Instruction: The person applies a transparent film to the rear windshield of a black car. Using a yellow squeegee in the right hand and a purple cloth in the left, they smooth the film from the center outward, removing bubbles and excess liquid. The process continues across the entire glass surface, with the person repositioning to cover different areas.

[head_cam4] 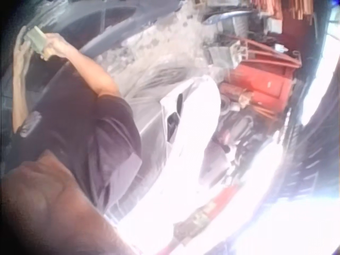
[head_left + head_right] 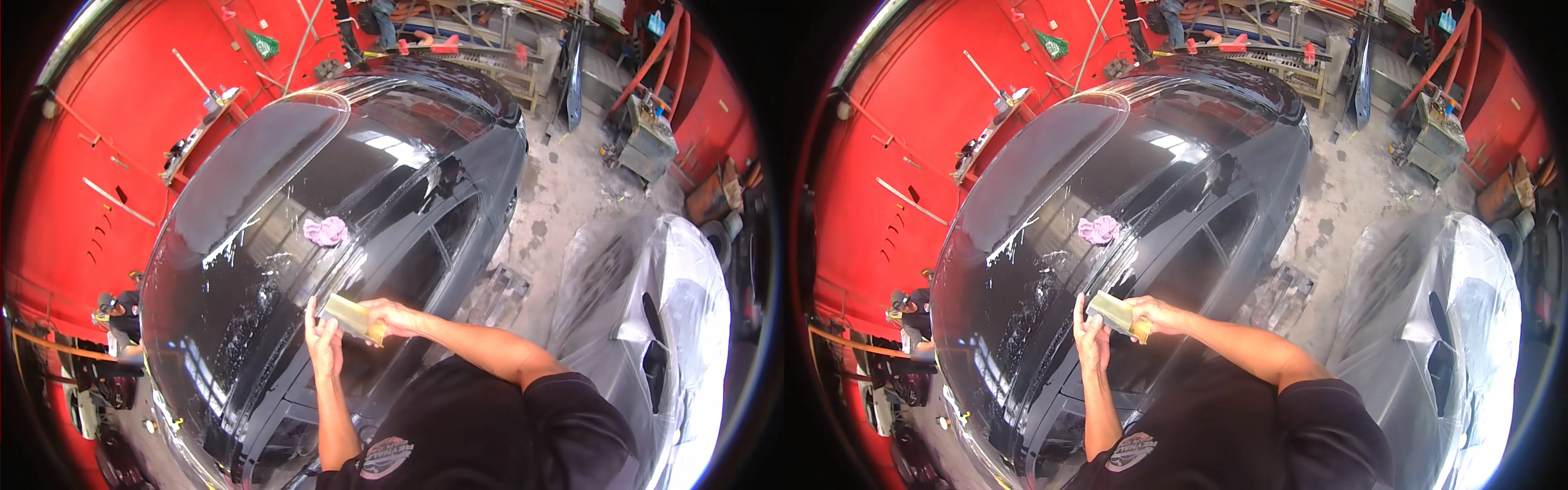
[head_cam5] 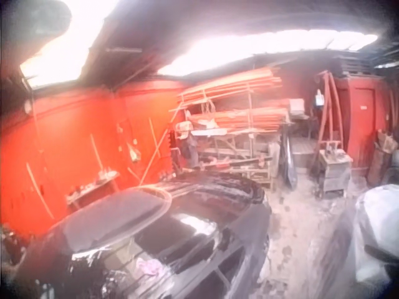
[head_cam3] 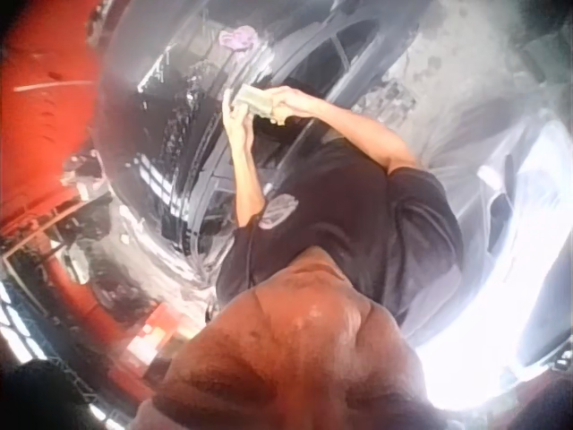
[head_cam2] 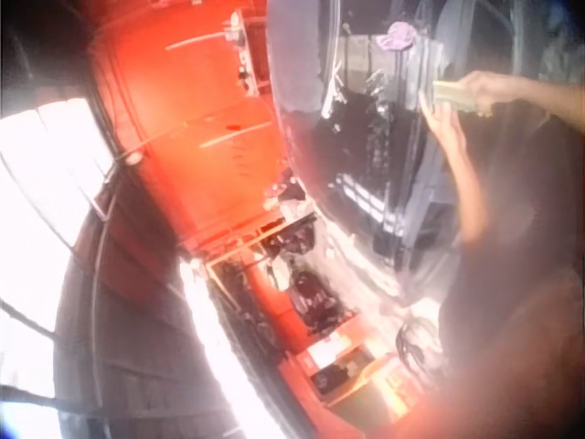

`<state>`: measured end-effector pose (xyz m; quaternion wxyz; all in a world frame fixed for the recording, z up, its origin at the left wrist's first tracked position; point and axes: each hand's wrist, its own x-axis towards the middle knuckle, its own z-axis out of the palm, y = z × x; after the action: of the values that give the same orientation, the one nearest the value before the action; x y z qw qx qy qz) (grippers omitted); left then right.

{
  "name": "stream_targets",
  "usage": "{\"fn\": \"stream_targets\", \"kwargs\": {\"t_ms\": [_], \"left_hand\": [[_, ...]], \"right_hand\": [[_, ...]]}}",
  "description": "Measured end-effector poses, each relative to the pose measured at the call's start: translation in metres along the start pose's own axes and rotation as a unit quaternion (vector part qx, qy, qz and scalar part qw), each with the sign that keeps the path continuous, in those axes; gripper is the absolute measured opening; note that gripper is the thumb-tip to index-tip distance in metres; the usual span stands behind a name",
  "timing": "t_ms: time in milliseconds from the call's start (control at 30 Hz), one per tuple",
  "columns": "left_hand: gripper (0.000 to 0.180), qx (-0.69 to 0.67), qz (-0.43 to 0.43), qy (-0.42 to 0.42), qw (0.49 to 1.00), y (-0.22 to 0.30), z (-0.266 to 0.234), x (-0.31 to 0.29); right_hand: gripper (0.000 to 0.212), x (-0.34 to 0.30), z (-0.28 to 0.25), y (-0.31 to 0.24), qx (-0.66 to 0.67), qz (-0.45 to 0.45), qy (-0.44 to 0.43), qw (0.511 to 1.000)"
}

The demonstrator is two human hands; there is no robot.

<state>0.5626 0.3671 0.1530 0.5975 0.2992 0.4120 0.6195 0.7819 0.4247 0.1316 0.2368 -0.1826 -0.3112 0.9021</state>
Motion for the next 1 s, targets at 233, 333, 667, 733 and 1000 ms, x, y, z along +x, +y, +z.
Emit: {"fn": "stream_targets", "kwargs": {"t_ms": [233, 333, 667, 733, 1000], "left_hand": [[0.091, 0.026, 0.033, 0.046, 0.998, 0.005, -0.003, -0.004], [0.094, 0.044, 0.033, 0.037, 0.998, 0.008, -0.001, -0.007], [0.097, 0.003, 0.012, 0.014, 1.0, -0.003, 0.004, -0.007], [0.098, 0.02, 0.004, 0.025, 0.999, -0.005, 0.005, -0.008], [0.092, 0.049, -0.006, 0.047, 0.998, -0.018, 0.01, -0.005]], "right_hand": [[0.063, 0.01, 0.008, 0.011, -0.252, -0.125, 0.086, 0.956], [0.073, 0.011, 0.002, 0.0, -0.261, -0.073, 0.114, 0.956], [0.095, 0.002, 0.042, -0.015, -0.525, -0.1, 0.097, 0.84], [0.092, 0.011, 0.029, -0.002, -0.567, -0.122, 0.112, 0.807], [0.075, 0.013, 0.017, 0.011, -0.517, -0.156, 0.16, 0.826]]}}
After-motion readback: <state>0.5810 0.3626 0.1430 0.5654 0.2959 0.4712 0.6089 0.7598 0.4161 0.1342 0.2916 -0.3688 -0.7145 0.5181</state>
